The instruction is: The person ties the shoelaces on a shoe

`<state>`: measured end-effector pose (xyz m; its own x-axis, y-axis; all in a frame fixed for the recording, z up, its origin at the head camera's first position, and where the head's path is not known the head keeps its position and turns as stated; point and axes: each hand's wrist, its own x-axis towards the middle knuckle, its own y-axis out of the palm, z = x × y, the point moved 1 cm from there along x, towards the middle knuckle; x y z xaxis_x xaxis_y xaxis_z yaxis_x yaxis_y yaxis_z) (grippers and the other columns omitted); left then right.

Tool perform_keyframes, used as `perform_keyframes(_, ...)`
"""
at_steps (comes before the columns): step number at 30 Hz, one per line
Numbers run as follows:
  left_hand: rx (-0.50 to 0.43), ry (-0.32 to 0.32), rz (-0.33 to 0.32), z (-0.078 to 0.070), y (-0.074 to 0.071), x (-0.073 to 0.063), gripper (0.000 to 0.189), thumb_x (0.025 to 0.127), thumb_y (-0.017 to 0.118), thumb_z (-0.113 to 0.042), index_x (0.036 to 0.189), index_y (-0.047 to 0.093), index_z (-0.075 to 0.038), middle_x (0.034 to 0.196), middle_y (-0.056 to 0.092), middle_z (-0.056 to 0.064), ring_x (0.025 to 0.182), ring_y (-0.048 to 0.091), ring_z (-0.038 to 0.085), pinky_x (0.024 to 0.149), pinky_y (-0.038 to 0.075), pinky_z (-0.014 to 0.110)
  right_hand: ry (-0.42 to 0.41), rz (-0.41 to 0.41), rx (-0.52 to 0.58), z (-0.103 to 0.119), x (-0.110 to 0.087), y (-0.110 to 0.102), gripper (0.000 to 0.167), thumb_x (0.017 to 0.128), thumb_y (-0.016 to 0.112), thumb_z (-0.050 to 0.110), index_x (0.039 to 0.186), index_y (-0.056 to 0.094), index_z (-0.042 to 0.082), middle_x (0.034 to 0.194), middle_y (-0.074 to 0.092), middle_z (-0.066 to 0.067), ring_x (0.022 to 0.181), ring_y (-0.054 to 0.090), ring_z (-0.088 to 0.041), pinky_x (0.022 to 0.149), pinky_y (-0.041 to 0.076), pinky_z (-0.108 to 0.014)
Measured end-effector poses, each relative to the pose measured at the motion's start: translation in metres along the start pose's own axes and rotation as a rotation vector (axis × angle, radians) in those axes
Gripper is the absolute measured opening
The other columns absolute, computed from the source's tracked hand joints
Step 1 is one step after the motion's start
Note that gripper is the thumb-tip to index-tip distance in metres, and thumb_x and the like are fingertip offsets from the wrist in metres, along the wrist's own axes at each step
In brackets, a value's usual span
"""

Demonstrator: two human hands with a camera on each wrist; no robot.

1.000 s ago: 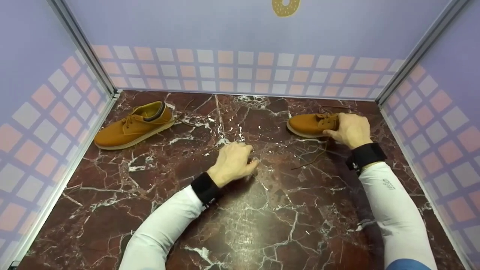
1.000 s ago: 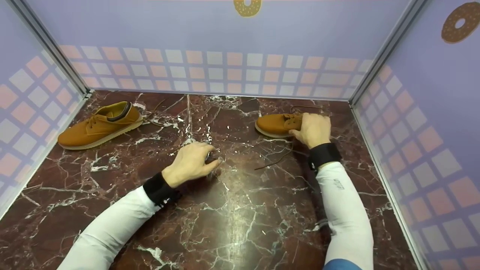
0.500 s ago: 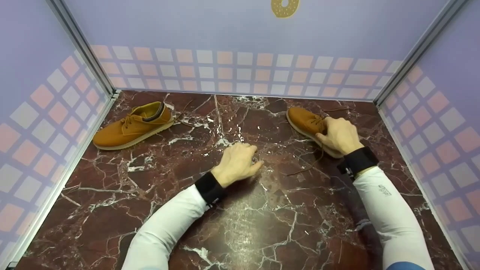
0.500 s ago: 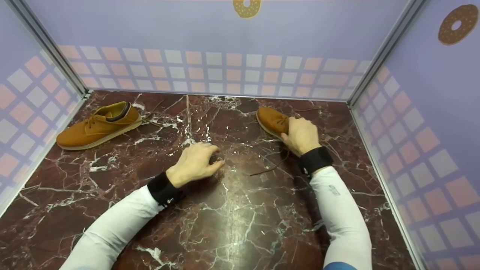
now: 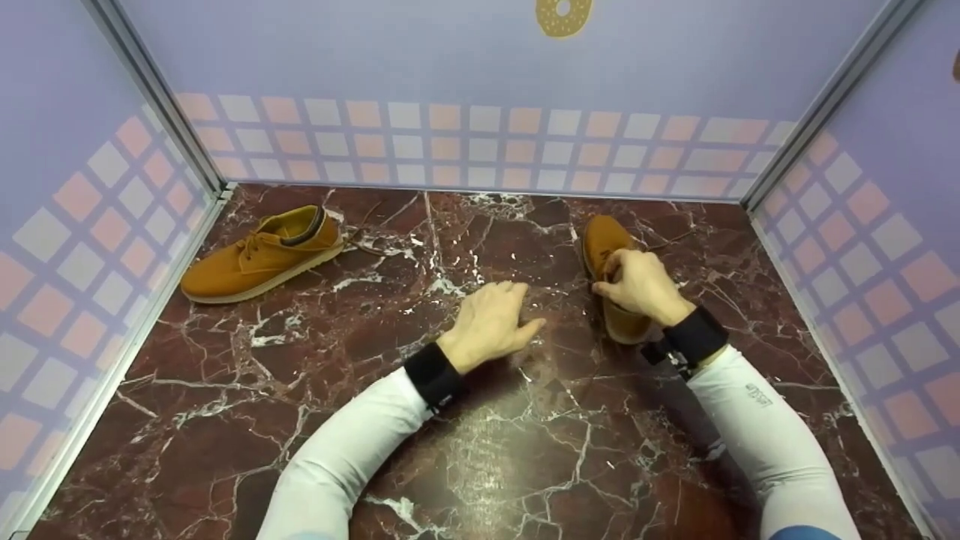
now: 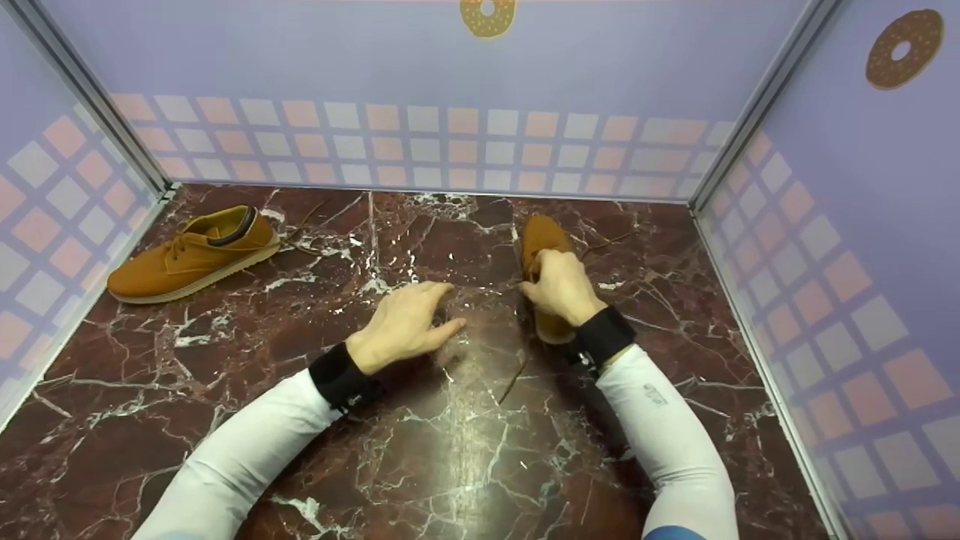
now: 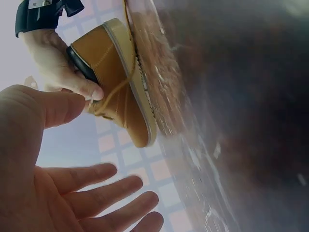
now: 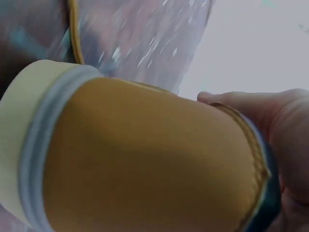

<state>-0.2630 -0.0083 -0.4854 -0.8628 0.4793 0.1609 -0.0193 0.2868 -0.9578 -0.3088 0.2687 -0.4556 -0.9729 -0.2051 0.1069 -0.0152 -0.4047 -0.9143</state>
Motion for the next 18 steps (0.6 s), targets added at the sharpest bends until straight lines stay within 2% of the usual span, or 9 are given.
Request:
perform_keyframes(4, -0.077, -0.008, 0.025, -0.007, 0.002, 0.004, 0.084, 0.108, 0.064, -0.063, 0.162, 0.050, 0.000, 0.159, 0.064, 0.024, 0.142, 0.069, 0.039, 0.120, 0.060, 0.051, -0.046, 0.022, 0.043, 0.016, -0.004, 0.002, 0.025, 0.094, 0.086, 0.015, 0.108, 0.079, -0.005, 0.100, 0.084, -0.025, 0.089, 0.080, -0.043, 0.084, 0.067, -0.056)
perform_keyframes(7, -0.144, -0.018, 0.057, -0.013, 0.005, 0.007, 0.097, 0.107, 0.063, -0.067, 0.171, 0.037, 0.001, 0.172, 0.050, 0.027, 0.155, 0.057, 0.043, 0.131, 0.049, 0.054, -0.076, 0.028, 0.071, 0.026, -0.009, 0.006, 0.019, 0.092, 0.086, 0.012, 0.103, 0.081, -0.004, 0.096, 0.085, -0.023, 0.085, 0.081, -0.039, 0.080, 0.069, -0.054)
perform_keyframes(10, -0.206, -0.018, 0.098, -0.018, 0.009, 0.007, 0.111, 0.103, 0.066, -0.073, 0.175, 0.026, 0.002, 0.180, 0.036, 0.029, 0.165, 0.045, 0.045, 0.137, 0.040, 0.056, -0.105, 0.034, 0.100, 0.036, -0.014, 0.011, 0.018, 0.092, 0.086, 0.011, 0.102, 0.081, -0.003, 0.095, 0.085, -0.022, 0.083, 0.082, -0.038, 0.078, 0.070, -0.052)
perform_keyframes(13, -0.261, -0.021, 0.133, -0.021, 0.013, 0.007, 0.129, 0.095, 0.071, -0.081, 0.177, 0.017, 0.002, 0.184, 0.023, 0.030, 0.171, 0.034, 0.045, 0.140, 0.032, 0.057, -0.127, 0.056, 0.151, 0.045, -0.019, 0.017, 0.021, 0.093, 0.087, 0.010, 0.108, 0.082, -0.003, 0.096, 0.086, -0.021, 0.084, 0.083, -0.036, 0.078, 0.071, -0.050)
perform_keyframes(18, -0.323, -0.051, 0.145, -0.021, 0.019, 0.006, 0.149, 0.082, 0.081, -0.086, 0.178, 0.010, 0.001, 0.187, 0.013, 0.029, 0.174, 0.025, 0.043, 0.142, 0.028, 0.055, -0.205, 0.133, 0.254, 0.066, -0.028, 0.025, 0.029, 0.094, 0.086, 0.012, 0.118, 0.081, -0.004, 0.102, 0.086, -0.021, 0.087, 0.085, -0.035, 0.080, 0.071, -0.047)
